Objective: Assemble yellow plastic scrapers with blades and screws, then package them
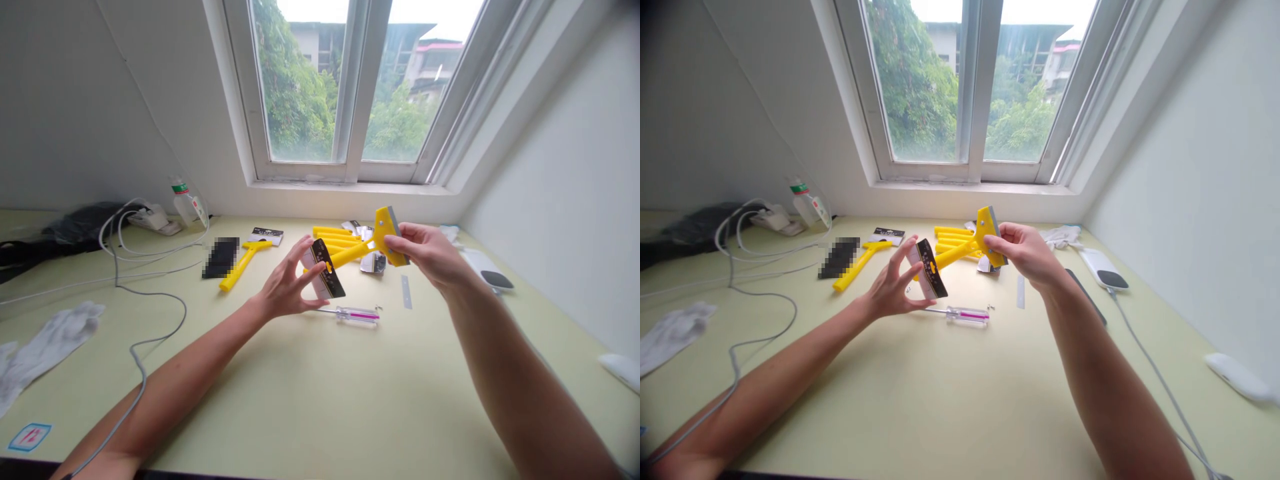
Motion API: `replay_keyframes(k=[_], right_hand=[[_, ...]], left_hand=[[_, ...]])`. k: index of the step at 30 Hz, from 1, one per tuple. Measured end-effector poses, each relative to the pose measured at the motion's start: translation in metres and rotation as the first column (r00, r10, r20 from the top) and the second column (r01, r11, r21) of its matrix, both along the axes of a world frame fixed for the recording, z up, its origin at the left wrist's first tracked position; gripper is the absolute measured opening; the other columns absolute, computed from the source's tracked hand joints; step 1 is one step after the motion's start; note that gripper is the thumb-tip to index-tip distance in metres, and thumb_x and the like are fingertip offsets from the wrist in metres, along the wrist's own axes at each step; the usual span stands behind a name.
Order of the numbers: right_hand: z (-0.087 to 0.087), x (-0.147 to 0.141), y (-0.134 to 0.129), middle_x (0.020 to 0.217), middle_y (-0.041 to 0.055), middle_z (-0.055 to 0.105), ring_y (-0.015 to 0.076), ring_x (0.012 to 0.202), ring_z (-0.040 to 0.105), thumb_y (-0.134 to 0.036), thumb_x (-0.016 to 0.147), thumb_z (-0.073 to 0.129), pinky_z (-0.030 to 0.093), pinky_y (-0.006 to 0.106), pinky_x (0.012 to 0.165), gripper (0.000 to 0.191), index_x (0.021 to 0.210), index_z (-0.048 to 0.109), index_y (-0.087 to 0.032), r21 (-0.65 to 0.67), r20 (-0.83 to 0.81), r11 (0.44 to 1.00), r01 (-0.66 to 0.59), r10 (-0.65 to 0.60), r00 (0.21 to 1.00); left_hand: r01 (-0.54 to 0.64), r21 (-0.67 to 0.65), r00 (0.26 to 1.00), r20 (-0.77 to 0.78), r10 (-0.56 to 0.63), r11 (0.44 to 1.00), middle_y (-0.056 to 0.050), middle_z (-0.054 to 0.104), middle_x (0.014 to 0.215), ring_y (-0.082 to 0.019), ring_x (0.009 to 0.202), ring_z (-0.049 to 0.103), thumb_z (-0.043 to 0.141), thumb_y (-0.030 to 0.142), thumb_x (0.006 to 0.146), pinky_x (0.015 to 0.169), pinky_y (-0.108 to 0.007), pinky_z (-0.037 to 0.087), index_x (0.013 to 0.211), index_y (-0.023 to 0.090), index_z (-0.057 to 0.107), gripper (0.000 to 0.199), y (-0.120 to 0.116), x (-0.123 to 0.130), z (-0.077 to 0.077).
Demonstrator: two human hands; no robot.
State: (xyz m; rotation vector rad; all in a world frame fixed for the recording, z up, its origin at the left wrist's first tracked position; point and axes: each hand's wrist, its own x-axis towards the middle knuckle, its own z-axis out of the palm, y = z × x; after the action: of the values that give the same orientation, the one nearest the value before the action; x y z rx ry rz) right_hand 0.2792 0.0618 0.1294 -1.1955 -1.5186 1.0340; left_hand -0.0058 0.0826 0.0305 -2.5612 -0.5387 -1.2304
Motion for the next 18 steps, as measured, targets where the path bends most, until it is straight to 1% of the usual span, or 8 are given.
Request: replay_keyframes(k=[2,5,7,10,12,16,18], right_hand=[[-0.006,-0.002,0.003,0.072,0.0032,0.064,0.0114,0.06,0.055,-0.049,0.069,0.078,0.043,0.024,0.053,0.04,0.084,0.068,-0.013,-0.028,-0.025,0.999,-0.043,0.043,0.999],[-0.017,-0.013,0.006,0.073,0.0034,0.066,0.0108,0.06,0.056,-0.049,0.07,0.077,0.044,0.024,0.055,0.04,0.083,0.067,-0.013,-0.074,-0.067,0.99,-0.123,0.118,0.991],[-0.022,-0.024,0.005,0.074,0.0035,0.067,0.0109,0.062,0.057,-0.048,0.07,0.077,0.045,0.024,0.057,0.039,0.084,0.067,-0.013,-0.083,-0.095,0.986,-0.142,0.134,0.986],[-0.026,-0.039,-0.002,0.077,0.0037,0.068,0.0128,0.066,0.06,-0.045,0.07,0.078,0.047,0.026,0.06,0.036,0.085,0.066,-0.014,-0.071,-0.106,0.984,-0.162,0.154,0.982],[-0.027,-0.047,-0.008,0.078,0.0037,0.068,0.0144,0.069,0.062,-0.045,0.072,0.076,0.049,0.027,0.062,0.035,0.085,0.067,-0.014,-0.05,-0.078,0.981,-0.186,0.182,0.98],[-0.027,-0.059,-0.019,0.078,0.0038,0.068,0.0161,0.071,0.063,-0.051,0.079,0.068,0.049,0.028,0.064,0.036,0.083,0.069,-0.015,0.014,0.025,0.982,-0.19,0.189,0.982],[-0.025,-0.063,-0.022,0.08,0.004,0.07,0.0169,0.074,0.064,-0.052,0.085,0.061,0.05,0.029,0.067,0.037,0.083,0.071,-0.017,0.077,0.086,0.982,-0.173,0.166,0.982]], left_hand=[[0.016,-0.014,1.0,0.0,-0.016,1.0,-0.012,0.005,0.159,-0.042,0.143,0.025,0.076,0.048,0.072,0.106,-0.062,0.04,0.152,0.044,0.0,0.111,-0.002,0.001,0.004],[0.044,-0.039,0.999,-0.014,-0.045,0.998,-0.012,0.003,0.16,-0.041,0.143,0.026,0.076,0.05,0.072,0.104,-0.058,0.044,0.152,0.043,-0.002,0.113,-0.007,0.001,0.009],[0.004,-0.042,0.998,-0.062,-0.007,0.999,-0.014,0.005,0.16,-0.041,0.143,0.026,0.075,0.049,0.074,0.101,-0.055,0.047,0.153,0.04,0.001,0.108,-0.01,0.002,0.013],[-0.085,-0.038,0.986,-0.146,0.079,0.996,-0.02,0.009,0.159,-0.044,0.142,0.028,0.073,0.045,0.078,0.093,-0.05,0.053,0.155,0.032,0.008,0.101,-0.014,0.002,0.02],[-0.097,-0.027,0.983,-0.16,0.091,0.995,-0.022,0.009,0.159,-0.044,0.141,0.029,0.073,0.043,0.078,0.091,-0.049,0.054,0.155,0.03,0.009,0.101,-0.017,0.003,0.023],[-0.061,0.002,0.994,-0.094,0.061,0.998,-0.016,0.005,0.16,-0.043,0.142,0.027,0.074,0.043,0.077,0.1,-0.054,0.048,0.154,0.037,0.005,0.104,-0.017,0.005,0.025],[-0.062,-0.01,0.998,-0.029,0.062,0.998,-0.013,0.004,0.16,-0.042,0.143,0.026,0.075,0.044,0.076,0.101,-0.055,0.047,0.153,0.041,0.002,0.106,-0.016,0.005,0.023]])
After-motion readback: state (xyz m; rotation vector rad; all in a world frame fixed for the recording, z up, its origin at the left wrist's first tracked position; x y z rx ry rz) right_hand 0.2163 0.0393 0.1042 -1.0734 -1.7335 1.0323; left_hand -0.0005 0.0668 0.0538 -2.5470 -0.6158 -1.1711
